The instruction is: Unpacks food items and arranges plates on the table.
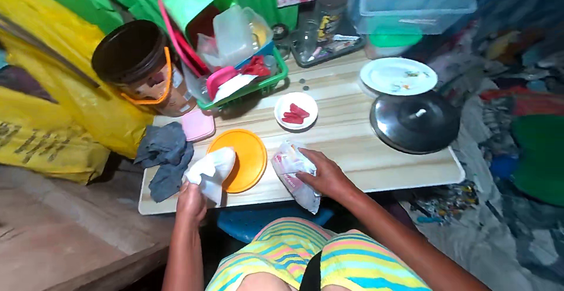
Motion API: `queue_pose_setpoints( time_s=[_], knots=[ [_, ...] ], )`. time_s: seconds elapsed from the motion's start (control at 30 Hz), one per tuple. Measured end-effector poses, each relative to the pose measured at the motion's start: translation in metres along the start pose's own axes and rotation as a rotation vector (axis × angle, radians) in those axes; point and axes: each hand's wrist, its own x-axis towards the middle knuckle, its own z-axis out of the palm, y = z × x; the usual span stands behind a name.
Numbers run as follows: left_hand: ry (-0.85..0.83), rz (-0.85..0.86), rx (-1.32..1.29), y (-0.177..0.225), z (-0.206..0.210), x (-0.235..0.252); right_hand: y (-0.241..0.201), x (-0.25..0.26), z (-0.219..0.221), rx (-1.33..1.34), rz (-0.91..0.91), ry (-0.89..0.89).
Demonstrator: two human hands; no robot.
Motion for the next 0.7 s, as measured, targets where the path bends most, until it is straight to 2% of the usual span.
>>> queue_pose_setpoints(
  time_s=[0.4,0.5,0.7],
  knots=[
    [-0.661,-0.189,0.123,0.000,0.090,-0.038,0.042,-0.072,-0.027,0.000,0.105,0.244],
    [-0.755,-0.196,0.172,-0.002,0.105,-0.041,0.054,-0.086,-0.031,-0.004,0.132,0.304],
    [-0.816,-0.214,0.206,-0.003,0.112,-0.048,0.070,-0.101,-0.033,0.031,0.168,0.332]
  ],
)
